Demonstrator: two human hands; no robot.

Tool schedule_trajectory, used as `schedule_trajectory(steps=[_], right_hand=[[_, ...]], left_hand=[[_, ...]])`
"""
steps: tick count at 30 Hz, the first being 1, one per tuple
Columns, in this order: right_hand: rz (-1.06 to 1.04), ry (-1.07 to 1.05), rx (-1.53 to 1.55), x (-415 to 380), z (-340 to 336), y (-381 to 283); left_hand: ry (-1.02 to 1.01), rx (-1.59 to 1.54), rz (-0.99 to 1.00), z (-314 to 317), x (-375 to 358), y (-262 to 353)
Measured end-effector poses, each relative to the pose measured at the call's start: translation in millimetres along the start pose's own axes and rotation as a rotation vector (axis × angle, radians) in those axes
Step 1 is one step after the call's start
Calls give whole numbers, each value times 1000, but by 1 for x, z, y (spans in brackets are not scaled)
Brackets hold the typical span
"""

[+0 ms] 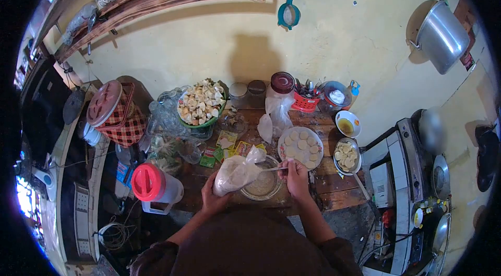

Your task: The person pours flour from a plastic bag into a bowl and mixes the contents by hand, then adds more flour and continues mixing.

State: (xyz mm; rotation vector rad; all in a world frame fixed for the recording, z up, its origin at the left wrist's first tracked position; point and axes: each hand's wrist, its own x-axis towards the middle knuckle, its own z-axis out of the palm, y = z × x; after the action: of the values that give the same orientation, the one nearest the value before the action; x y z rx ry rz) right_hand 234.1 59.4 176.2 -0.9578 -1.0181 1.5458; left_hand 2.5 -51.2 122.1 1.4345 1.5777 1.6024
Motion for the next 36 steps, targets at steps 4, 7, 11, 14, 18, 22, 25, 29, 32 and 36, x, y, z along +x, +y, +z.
schedule_trajectory(steps=[4, 7, 11, 14, 18, 22, 25, 29, 32, 36], right_hand=[[-3, 19, -24, 2, -6, 4], [-5, 56, -25, 1, -6, 4], [-82, 55, -47, 1, -8, 5], [-118, 84, -74, 1, -11, 6], [-210, 181, -113, 2, -17, 7], [-248, 202, -326, -6, -26, 18], [-507, 99, -626, -12, -26, 34], [-809, -142, -974, -27, -21, 56], [-786, -318, -1051, -31, -31, 80], [-827, -397, -1076, -31, -36, 88]], left_hand=[[4, 13, 13, -1, 2, 3], [-7, 36, 8, -2, 2, 2], [-13, 54, -25, -2, 3, 7], [-33, 72, -45, -3, 3, 7], [-3, 77, -19, -3, 1, -4], [22, 41, -34, -3, 2, -3], [33, 56, -46, -3, 3, 1], [37, 49, -48, -3, 2, -2], [39, 68, -57, -4, 2, -2], [19, 25, -79, -6, 1, -4]])
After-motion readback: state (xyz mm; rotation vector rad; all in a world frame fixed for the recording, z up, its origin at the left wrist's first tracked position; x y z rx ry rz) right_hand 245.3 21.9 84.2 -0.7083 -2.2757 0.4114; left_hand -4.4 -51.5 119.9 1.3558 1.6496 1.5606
